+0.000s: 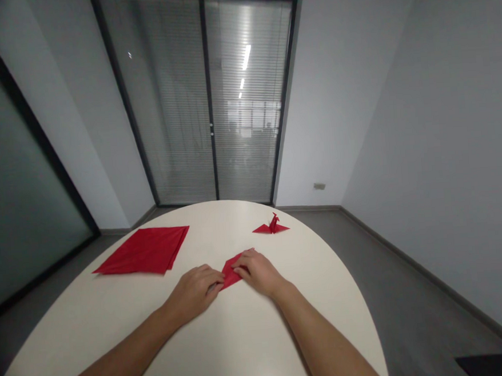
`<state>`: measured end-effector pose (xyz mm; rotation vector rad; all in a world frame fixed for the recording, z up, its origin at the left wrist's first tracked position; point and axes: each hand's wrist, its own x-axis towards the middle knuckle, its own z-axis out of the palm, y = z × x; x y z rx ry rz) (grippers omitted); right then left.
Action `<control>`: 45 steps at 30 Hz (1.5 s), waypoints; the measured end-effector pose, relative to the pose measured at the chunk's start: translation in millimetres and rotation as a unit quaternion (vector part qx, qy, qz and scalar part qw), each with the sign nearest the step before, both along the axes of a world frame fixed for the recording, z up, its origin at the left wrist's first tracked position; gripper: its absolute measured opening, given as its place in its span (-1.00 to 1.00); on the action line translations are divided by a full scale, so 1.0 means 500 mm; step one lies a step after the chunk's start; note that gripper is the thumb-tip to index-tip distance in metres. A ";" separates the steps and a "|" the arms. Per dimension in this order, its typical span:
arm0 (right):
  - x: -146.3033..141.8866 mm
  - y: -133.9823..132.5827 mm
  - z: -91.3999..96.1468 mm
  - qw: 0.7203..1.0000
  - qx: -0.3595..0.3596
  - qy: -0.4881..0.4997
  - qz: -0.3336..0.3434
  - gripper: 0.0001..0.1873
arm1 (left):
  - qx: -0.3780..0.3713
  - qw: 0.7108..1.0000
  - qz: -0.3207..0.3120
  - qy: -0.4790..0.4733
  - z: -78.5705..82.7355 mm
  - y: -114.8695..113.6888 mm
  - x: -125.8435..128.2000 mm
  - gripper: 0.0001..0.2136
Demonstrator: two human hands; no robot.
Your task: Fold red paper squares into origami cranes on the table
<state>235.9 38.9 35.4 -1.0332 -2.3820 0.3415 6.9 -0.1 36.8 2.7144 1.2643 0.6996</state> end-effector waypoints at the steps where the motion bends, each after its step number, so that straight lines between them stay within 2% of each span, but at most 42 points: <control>1: -0.001 0.000 0.000 1.000 -0.003 0.001 -0.005 -0.80 | 0.000 1.000 0.001 0.004 0.001 0.000 0.000 -0.83; 7: 0.000 0.004 -0.004 1.000 -0.005 0.002 -0.019 -0.80 | 0.011 0.998 -0.047 0.036 -0.001 0.007 -0.008 -0.78; 15: 0.009 0.013 -0.013 0.998 0.008 -0.014 -0.061 -0.80 | 0.024 0.996 -0.052 0.069 0.000 0.012 -0.008 -0.76; 18: 0.008 0.010 -0.009 0.998 0.036 -0.026 -0.046 -0.82 | 0.031 0.995 -0.059 0.071 0.001 0.012 -0.009 -0.76; 21: 0.005 0.006 -0.002 0.997 0.060 -0.046 -0.016 -0.71 | 0.037 0.994 -0.067 0.079 0.002 0.011 -0.010 -0.76; 27: -0.003 0.002 0.010 0.993 0.060 -0.092 0.042 -0.58 | 0.042 0.993 -0.062 0.095 0.001 0.011 -0.011 -0.73; 30: -0.006 -0.009 0.016 0.992 0.040 -0.106 0.062 -0.55 | 0.041 0.992 -0.048 0.107 -0.001 0.014 -0.012 -0.71; 33: -0.012 -0.030 0.020 0.990 0.009 -0.134 0.049 -0.50 | 0.041 0.991 -0.027 0.121 -0.005 0.014 -0.015 -0.67; 36: -0.023 -0.049 0.016 0.985 -0.030 -0.170 0.004 -0.39 | 0.043 0.991 0.023 0.127 -0.016 0.009 -0.018 -0.65; 38: -0.031 -0.054 0.012 0.983 -0.045 -0.180 -0.018 -0.28 | 0.035 0.989 0.059 0.134 -0.027 0.005 -0.020 -0.57; 41: -0.037 -0.052 0.006 0.980 -0.075 -0.182 -0.028 -0.18 | 0.016 0.984 0.099 0.145 -0.045 0.003 -0.021 -0.49; 45: -0.031 -0.045 0.002 0.979 -0.103 -0.171 -0.032 -0.10 | 0.025 0.979 0.159 0.126 -0.063 0.003 -0.013 -0.49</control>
